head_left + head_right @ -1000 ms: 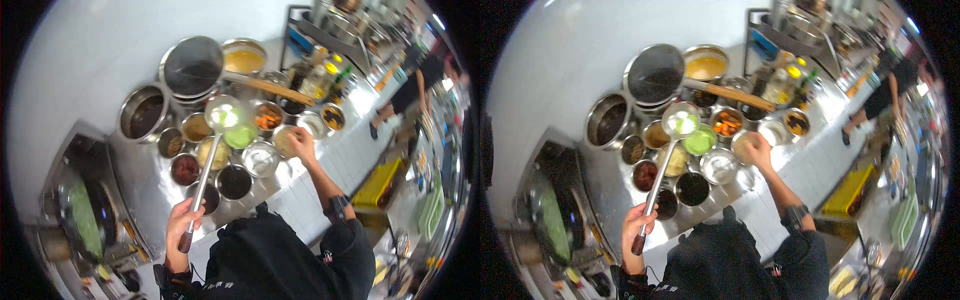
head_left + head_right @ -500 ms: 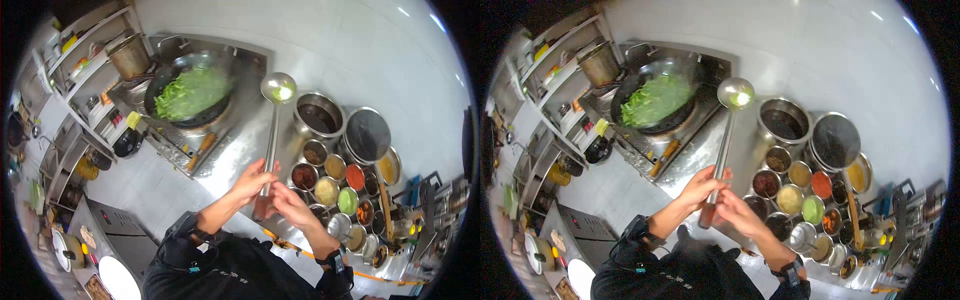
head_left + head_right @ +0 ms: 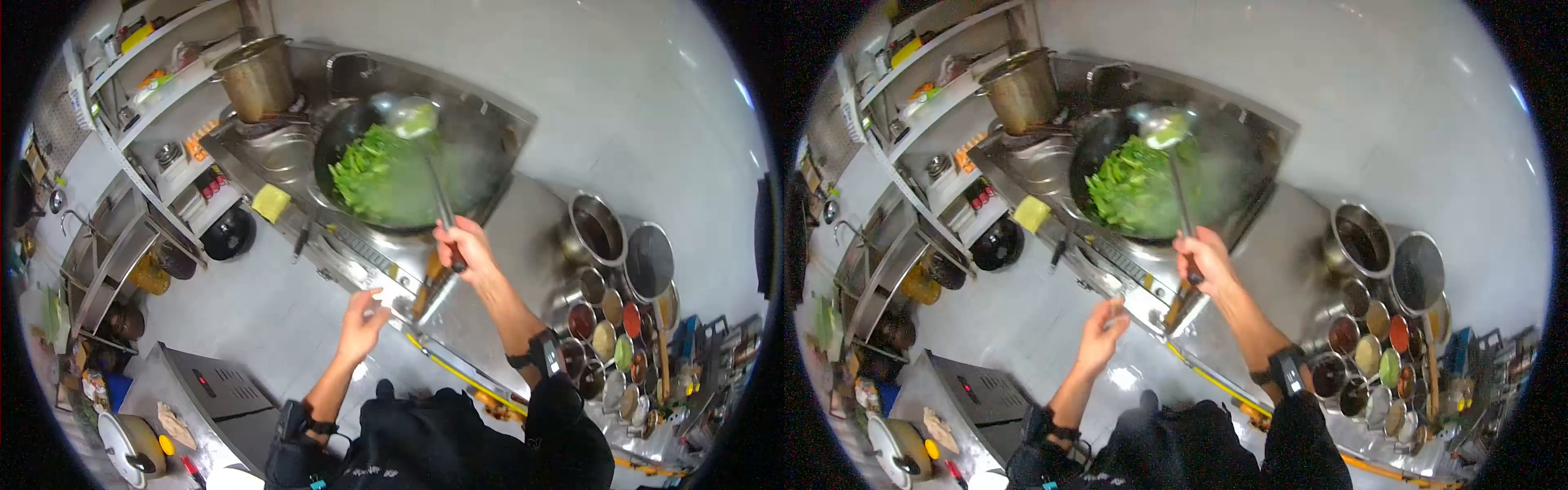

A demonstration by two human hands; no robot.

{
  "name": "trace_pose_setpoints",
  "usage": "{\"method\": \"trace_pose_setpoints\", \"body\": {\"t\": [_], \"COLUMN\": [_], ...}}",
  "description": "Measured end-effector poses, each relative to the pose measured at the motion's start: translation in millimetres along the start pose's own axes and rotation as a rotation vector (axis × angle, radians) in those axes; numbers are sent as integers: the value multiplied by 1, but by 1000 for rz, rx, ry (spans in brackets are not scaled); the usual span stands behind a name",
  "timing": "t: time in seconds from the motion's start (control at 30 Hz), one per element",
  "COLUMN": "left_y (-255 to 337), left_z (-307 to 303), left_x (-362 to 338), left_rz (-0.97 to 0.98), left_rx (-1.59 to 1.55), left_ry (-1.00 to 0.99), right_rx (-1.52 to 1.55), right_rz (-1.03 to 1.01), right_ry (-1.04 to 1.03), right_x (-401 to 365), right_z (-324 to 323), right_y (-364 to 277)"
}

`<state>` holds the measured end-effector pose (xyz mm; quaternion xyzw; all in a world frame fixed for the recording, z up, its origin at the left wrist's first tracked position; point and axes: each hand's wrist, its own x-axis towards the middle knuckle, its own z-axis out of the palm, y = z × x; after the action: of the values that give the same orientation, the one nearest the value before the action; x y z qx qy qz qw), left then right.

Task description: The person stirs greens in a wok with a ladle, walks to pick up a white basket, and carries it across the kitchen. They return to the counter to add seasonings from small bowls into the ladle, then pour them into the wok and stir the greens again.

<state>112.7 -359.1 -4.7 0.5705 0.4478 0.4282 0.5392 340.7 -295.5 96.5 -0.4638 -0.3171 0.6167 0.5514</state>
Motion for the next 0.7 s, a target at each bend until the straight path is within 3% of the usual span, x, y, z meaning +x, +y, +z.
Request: {"method": "trace_pose_setpoints", "body": {"t": [0.17,0.23,0.27,0.3,0.43,0.53,0.6,0.7], "left_y": [-14,-4,5,8,13,12,-3,3], "left_z": [-52,-55,-59,-65,-110,-119,-137,-154], "left_x": [39,63,82,94,168,208,232,264], "left_rz": [134,192,247,322,593,651,649,708], "left_rx": [169,234,265,366,695,855,953,988], "left_ry": [127,96,106,145,250,233,102,-39], "right_rx": [-249,-178,-142,-209,-234,-221,-215,-155], "right_rz": [-47,-97,-158,-146,-243,-180,-251,-197], "right_ry": [70,54,23,180,179,228,277,365], "right_x": [21,54,70,66,36,46,34,-17], "right_z": [15,12,15,14,-7,-10,2,41], "right_y": [-17,-32,-39,-38,-44,-61,-43,-14]}}
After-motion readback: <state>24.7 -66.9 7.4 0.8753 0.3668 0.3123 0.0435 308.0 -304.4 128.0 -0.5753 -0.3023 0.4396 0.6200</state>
